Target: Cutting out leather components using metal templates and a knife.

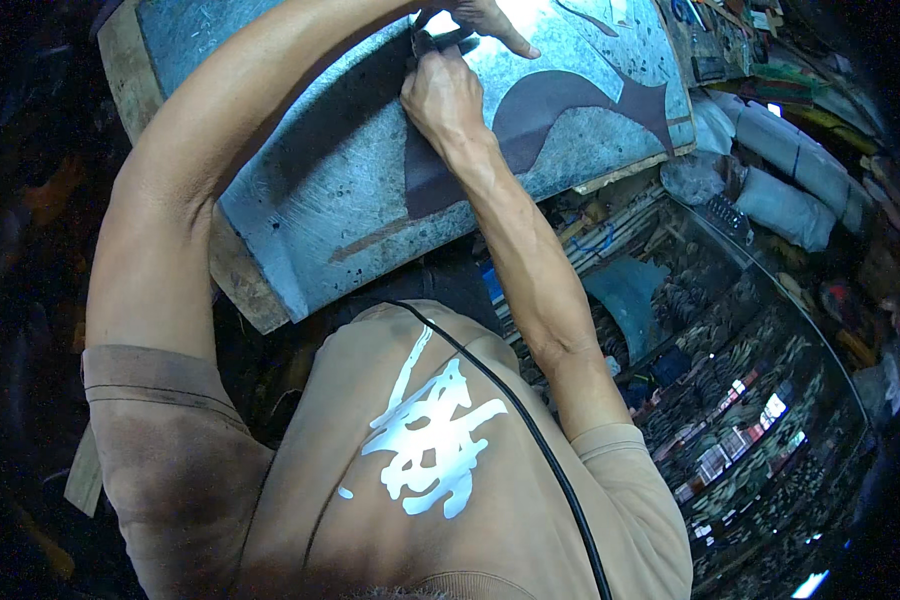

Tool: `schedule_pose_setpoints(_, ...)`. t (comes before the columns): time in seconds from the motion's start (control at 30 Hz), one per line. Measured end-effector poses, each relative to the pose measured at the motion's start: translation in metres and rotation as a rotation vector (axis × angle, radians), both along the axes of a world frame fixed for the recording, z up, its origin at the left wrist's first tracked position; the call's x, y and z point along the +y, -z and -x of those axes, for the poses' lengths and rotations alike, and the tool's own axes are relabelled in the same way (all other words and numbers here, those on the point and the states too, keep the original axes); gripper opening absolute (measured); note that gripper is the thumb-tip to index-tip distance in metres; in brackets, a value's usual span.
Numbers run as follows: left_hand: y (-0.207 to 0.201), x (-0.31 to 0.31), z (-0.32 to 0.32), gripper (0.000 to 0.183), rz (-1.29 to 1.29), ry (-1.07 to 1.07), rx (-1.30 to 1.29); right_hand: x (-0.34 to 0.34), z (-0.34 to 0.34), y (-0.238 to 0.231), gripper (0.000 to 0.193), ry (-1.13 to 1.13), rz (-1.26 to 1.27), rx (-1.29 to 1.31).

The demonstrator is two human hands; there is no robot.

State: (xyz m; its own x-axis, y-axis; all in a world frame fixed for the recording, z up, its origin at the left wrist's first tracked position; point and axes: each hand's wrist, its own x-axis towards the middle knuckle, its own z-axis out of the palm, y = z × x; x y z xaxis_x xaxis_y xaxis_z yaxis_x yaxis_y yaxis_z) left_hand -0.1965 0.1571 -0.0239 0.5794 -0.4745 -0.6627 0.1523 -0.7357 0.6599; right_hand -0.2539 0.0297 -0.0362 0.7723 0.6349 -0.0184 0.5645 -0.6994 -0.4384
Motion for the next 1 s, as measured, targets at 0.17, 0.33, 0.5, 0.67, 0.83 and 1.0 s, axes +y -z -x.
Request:
schedule_pose_setpoints(0.17,0.007,-0.005,0.004,0.057,-0.065,0.076,-0.086,0.005,0.007,-0.003,0.032,0.026,-0.009,-0.007)
schedule_pose_setpoints(0.33,0.011,-0.008,0.006,0.054,-0.13,0.144,-0.176,-0.002,0.007,-0.003,0.039,-0.007,0.036,-0.051)
schedule_pose_setpoints(0.5,0.017,-0.008,0.01,0.052,-0.195,0.201,-0.258,-0.009,0.013,-0.008,0.03,0.028,0.004,-0.015)
schedule_pose_setpoints(0.67,0.018,-0.007,0.018,0.05,-0.26,0.262,-0.343,-0.022,0.017,-0.01,0.027,-0.002,-0.05,-0.02)
schedule_pose_setpoints(0.83,0.008,-0.008,0.032,0.048,-0.32,0.331,-0.426,-0.037,0.023,-0.017,0.027,0.022,0.044,0.031)
schedule_pose_setpoints(1.0,0.022,-0.004,0.04,0.046,-0.386,0.393,-0.508,-0.05,0.034,-0.027,0.028,0.009,-0.01,0.073)
